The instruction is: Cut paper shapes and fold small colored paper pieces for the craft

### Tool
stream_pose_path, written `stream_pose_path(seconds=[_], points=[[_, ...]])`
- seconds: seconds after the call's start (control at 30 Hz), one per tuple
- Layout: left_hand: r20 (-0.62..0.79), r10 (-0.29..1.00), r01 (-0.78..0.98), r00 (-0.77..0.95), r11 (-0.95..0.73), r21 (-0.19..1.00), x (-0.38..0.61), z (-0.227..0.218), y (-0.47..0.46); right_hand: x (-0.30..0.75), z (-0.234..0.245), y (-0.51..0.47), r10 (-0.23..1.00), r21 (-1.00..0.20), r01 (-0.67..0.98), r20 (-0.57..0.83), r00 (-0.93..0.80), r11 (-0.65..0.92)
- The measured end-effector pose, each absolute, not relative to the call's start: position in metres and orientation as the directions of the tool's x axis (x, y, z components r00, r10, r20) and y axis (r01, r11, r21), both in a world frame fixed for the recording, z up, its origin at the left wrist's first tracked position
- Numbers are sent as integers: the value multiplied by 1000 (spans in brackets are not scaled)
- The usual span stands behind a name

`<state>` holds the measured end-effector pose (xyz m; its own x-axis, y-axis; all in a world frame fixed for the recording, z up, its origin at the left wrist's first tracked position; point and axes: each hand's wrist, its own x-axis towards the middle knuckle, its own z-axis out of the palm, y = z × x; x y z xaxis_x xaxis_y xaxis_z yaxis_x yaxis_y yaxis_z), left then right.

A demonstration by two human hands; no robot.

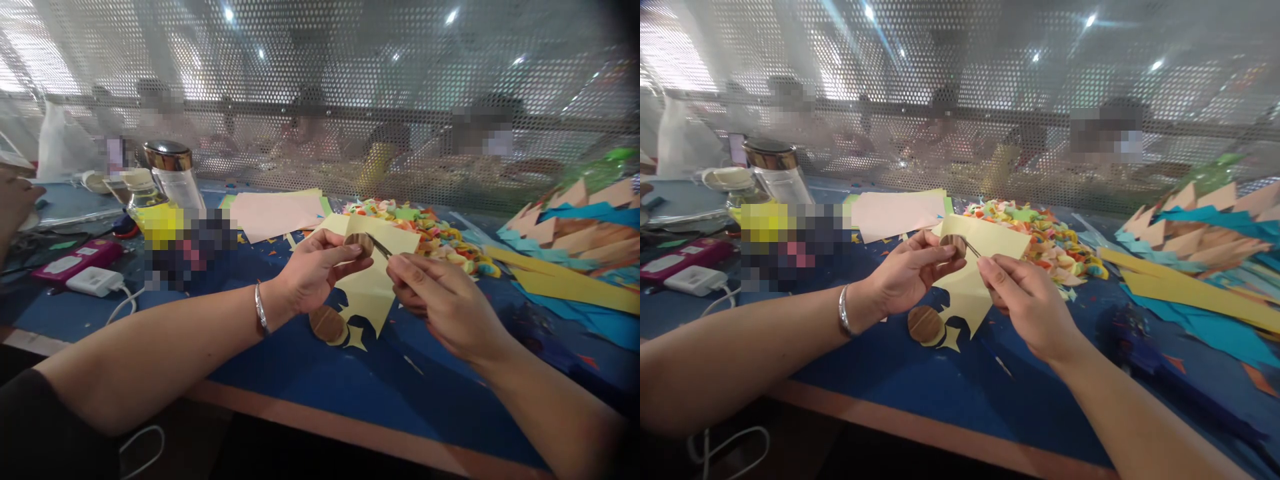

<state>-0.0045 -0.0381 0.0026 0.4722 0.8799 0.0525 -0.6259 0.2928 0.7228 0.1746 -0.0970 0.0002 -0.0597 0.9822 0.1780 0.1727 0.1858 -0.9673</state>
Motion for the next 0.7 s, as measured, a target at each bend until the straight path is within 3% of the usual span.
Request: stream_pose_path(seconds=[0.7], points=[[73,877,-614,475,271,741,-6,1,-37,178,-3,-94,981,-954,226,193,-34,196]])
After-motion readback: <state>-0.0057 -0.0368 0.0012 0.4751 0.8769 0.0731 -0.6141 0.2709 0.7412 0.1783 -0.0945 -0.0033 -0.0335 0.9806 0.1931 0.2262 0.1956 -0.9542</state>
